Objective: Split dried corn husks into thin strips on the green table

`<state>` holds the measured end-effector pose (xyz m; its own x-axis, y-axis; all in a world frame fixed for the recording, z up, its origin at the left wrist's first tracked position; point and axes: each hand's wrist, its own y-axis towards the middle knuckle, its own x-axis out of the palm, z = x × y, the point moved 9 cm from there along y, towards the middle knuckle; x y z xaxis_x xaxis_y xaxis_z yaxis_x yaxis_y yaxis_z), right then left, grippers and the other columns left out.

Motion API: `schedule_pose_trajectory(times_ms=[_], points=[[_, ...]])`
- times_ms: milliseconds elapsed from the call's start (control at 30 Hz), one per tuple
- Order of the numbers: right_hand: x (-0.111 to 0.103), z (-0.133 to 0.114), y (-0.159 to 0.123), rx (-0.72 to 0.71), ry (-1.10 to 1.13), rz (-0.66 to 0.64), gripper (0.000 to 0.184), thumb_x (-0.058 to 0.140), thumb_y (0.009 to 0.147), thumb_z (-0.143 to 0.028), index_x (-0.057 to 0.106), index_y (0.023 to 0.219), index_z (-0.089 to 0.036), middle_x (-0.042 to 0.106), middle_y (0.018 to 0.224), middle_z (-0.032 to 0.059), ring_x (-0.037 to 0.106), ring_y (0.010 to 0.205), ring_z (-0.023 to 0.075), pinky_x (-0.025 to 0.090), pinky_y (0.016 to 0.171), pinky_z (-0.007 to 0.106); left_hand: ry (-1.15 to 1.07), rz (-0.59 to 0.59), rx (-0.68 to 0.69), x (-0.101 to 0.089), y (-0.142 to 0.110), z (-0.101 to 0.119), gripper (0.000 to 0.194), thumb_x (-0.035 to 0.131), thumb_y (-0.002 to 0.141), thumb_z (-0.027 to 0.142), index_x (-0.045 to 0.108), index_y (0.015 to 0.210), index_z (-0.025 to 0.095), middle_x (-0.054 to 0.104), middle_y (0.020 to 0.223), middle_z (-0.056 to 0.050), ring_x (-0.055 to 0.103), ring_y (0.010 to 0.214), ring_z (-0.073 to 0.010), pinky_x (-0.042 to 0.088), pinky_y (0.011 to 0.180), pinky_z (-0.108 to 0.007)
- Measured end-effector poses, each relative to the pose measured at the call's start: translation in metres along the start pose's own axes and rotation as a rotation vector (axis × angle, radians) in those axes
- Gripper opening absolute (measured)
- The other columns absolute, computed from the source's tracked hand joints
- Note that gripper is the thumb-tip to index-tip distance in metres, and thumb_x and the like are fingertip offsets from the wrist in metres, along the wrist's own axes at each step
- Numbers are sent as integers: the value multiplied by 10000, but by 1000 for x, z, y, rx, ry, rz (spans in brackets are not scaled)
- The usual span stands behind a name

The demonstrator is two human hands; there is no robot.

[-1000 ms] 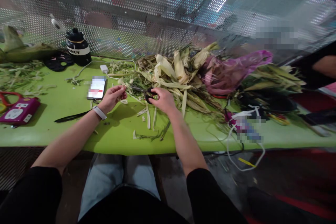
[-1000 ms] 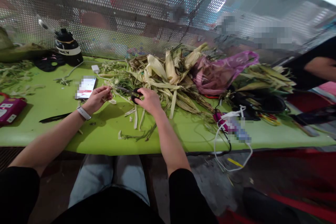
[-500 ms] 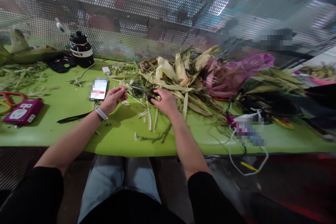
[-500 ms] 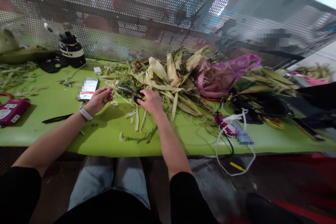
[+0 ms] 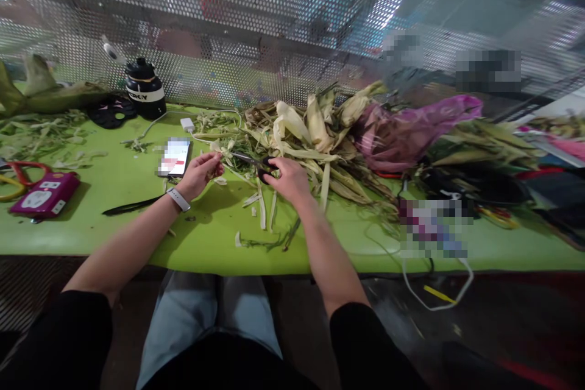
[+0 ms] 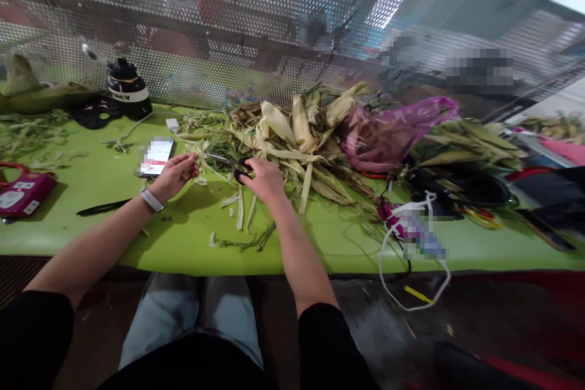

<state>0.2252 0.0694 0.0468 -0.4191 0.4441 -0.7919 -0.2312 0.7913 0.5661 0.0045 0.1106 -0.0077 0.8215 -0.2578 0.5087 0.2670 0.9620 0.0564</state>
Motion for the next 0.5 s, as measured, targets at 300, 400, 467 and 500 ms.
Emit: schedule_pose_trajectory(times_ms=[300,400,467,500], points=[[-2,-3,-1,-22,-36,36,262,714,781,-269,688,1022,-169,740,1023,125,679,963,290,506,863,415,-2,-18,15,1,-1,1,259,829,731,304,685,864,134,670,680,-6,629,617,-90,514,615,-214],[-1,-4,-1,-17,-36,30,260,698,795,-274,688,1032,-169,738,1040,131,678,978,295,506,871,426,7,-39,12,3,-1,0,251,822,741,307,682,860,136,673,678,-7,630,615,-90,514,614,-212],[1,-5,-1,-18,-32,19,256,690,805,-281,687,1037,-172,737,1050,133,678,989,299,507,875,435,13,-57,6,4,-1,-1,247,820,744,306,684,862,136,674,682,-6,632,616,-87,516,617,-210],[1,-5,-2,-20,-31,14,253,687,808,-282,686,1037,-174,737,1053,132,677,994,300,507,878,438,16,-61,3,4,-1,-2,245,819,747,305,685,864,135,675,686,-5,634,618,-87,517,620,-209]])
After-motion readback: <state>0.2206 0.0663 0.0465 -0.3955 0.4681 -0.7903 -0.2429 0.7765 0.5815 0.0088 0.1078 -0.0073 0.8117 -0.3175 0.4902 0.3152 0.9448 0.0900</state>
